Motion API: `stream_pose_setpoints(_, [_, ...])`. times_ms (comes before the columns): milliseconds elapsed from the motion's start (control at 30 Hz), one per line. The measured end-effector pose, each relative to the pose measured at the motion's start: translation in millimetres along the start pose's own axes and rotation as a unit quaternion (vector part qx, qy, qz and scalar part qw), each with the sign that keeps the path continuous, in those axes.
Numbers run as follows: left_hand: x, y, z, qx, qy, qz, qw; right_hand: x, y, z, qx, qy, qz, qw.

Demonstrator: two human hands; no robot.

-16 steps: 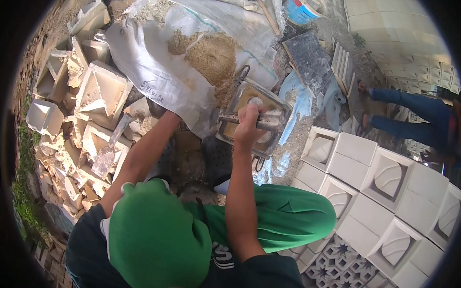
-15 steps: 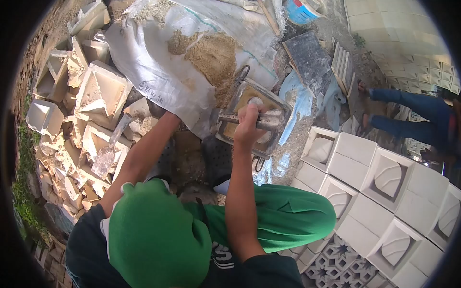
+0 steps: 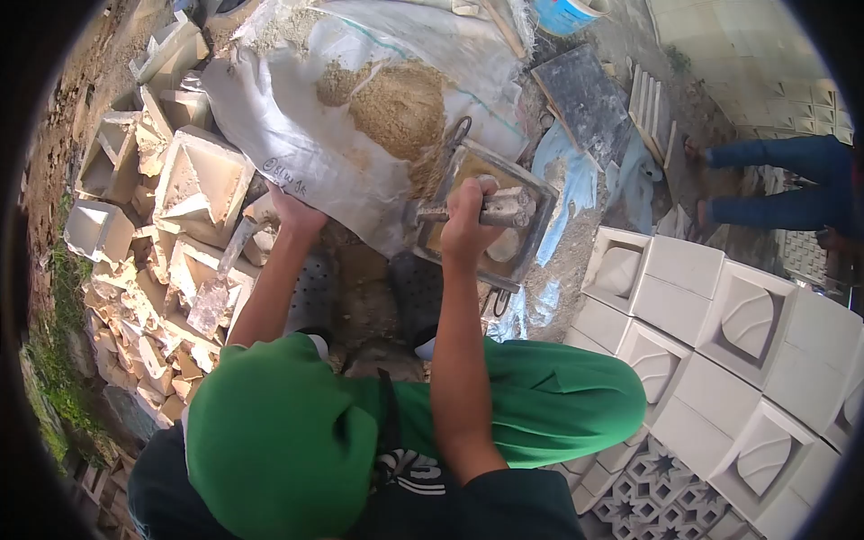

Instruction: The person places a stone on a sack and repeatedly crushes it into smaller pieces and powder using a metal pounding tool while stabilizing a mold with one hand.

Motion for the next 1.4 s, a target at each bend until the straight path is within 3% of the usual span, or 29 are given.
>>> stream_pose_setpoints(67, [7.3, 15.9, -22.4, 0.152, -0.227, -0.004, 0.962, -1.2, 1.3, -0.5, 0.002, 0.005, -0.002, 1.000])
stream_pose_setpoints(133, [27.6, 30.2, -38.5, 0.289, -0.439, -0.002, 0.851, -1.0, 1.0, 1.3, 0.019, -0.004, 0.008, 1.000])
stream_pose_setpoints(167, [32.1, 31.1, -43.5, 0.288, -0.442, -0.001, 0.850, -0.8, 1.5, 0.3, 0.022, -0.007, 0.008, 1.000])
stream_pose_setpoints(200, [47.8, 32.7, -51.0, 0.301, -0.641, -0.023, 0.706, 0.1, 1.4, -0.3, 0.022, -0.009, 0.010, 1.000])
stream_pose_setpoints(233, [61.9, 31.7, -54.8, 0.295, -0.801, -0.041, 0.519, 0.3, 1.1, -0.6, 0.022, -0.011, 0.012, 1.000])
stream_pose_setpoints(267, [69.2, 34.3, -59.7, 0.293, -0.802, -0.039, 0.519, -1.7, 1.2, 0.3, 0.023, -0.012, 0.009, 1.000])
stream_pose_setpoints(333, [74.3, 37.5, -50.3, 0.212, -0.884, -0.026, 0.417, -4.8, 2.3, 5.8, 0.017, 0.004, 0.009, 1.000])
stream_pose_setpoints(367, [84.0, 43.9, -22.5, 0.209, -0.884, -0.022, 0.418, -6.8, 2.1, 6.4, 0.017, 0.004, 0.004, 1.000])
stream_pose_setpoints(433, [80.1, 64.9, 34.0, 0.153, -0.765, -0.248, 0.574, -5.9, 2.5, 6.3, 0.020, -0.026, 0.011, 0.999])
stream_pose_setpoints(467, [76.1, 62.0, 50.4, 0.152, -0.764, -0.250, 0.575, -5.2, 2.0, 3.6, 0.020, -0.024, 0.011, 0.999])
stream_pose_setpoints(533, [70.2, 37.2, 103.9, 0.049, -0.878, -0.079, 0.470, -1.6, 0.9, 1.8, 0.003, -0.002, 0.011, 1.000])
stream_pose_setpoints(600, [29.4, 13.1, 112.6, -0.032, -0.876, 0.046, 0.479, -1.2, 0.9, 4.4, -0.001, -0.006, 0.019, 1.000])
stream_pose_setpoints(667, [-30.2, -9.0, 80.6, -0.111, -0.924, 0.210, 0.298, -2.3, 2.1, 5.6, -0.004, -0.008, 0.025, 1.000])
stream_pose_setpoints(700, [-43.5, -12.9, 65.5, -0.108, -0.924, 0.212, 0.300, -2.9, 2.0, 6.2, -0.007, -0.005, 0.023, 1.000])
stream_pose_setpoints(767, [-83.5, -21.4, 22.2, -0.189, -0.955, 0.066, 0.218, -2.3, 1.4, 7.0, -0.006, -0.003, 0.017, 1.000])
stream_pose_setpoints(833, [-91.9, -20.9, 27.3, -0.159, -0.956, 0.093, 0.229, -1.2, 1.0, 4.7, -0.010, -0.002, 0.022, 1.000])
stream_pose_setpoints(900, [-90.8, -18.9, 48.9, -0.164, -0.981, -0.054, 0.091, -1.3, 2.3, 2.5, -0.008, 0.002, 0.024, 1.000])
stream_pose_setpoints(933, [-96.9, -22.9, 41.5, -0.163, -0.981, -0.056, 0.093, 0.0, 2.1, 3.0, -0.009, 0.002, 0.027, 1.000])
stream_pose_setpoints(1000, [-133.3, -22.9, 42.6, -0.275, -0.949, 0.138, 0.065, -0.7, 2.6, 4.9, -0.002, 0.013, 0.026, 1.000])
stream_pose_setpoints(1033, [-139.7, -26.1, 28.1, -0.274, -0.950, 0.135, 0.067, -2.5, 3.1, 4.4, 0.007, 0.023, 0.020, 1.000])
stream_pose_setpoints(1100, [-150.6, -21.3, 17.5, -0.364, -0.904, 0.177, 0.135, -3.2, 3.9, 5.3, 0.003, 0.025, 0.020, 0.999])
stream_pose_setpoints(1200, [-138.6, -32.6, 21.7, -0.445, -0.862, 0.177, 0.167, -4.1, 3.8, 6.1, -0.003, 0.022, 0.016, 1.000])
stream_pose_setpoints(1233, [-132.9, -44.1, 30.4, -0.443, -0.862, 0.177, 0.168, -3.1, 3.2, 5.6, -0.002, 0.019, 0.017, 1.000])
stream_pose_setpoints(1300, [-119.3, -70.5, 48.8, -0.421, -0.890, 0.137, 0.109, -1.2, 1.6, 4.6, -0.005, 0.022, 0.018, 1.000])
stream_pose_setpoints(1400, [-113.2, -87.9, 56.6, -0.463, -0.854, 0.167, 0.169, -3.3, 1.8, 5.3, 0.000, 0.028, 0.019, 0.999])
Point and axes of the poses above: each hand's wrist, its own y-axis away from the middle knuckle, its own z-axis out of the palm, x = y × z, the point moved 8 cm from there along -y, towards the middle knuckle, and after that the axes turned 12 degrees about -y, right-handed, at the moved point
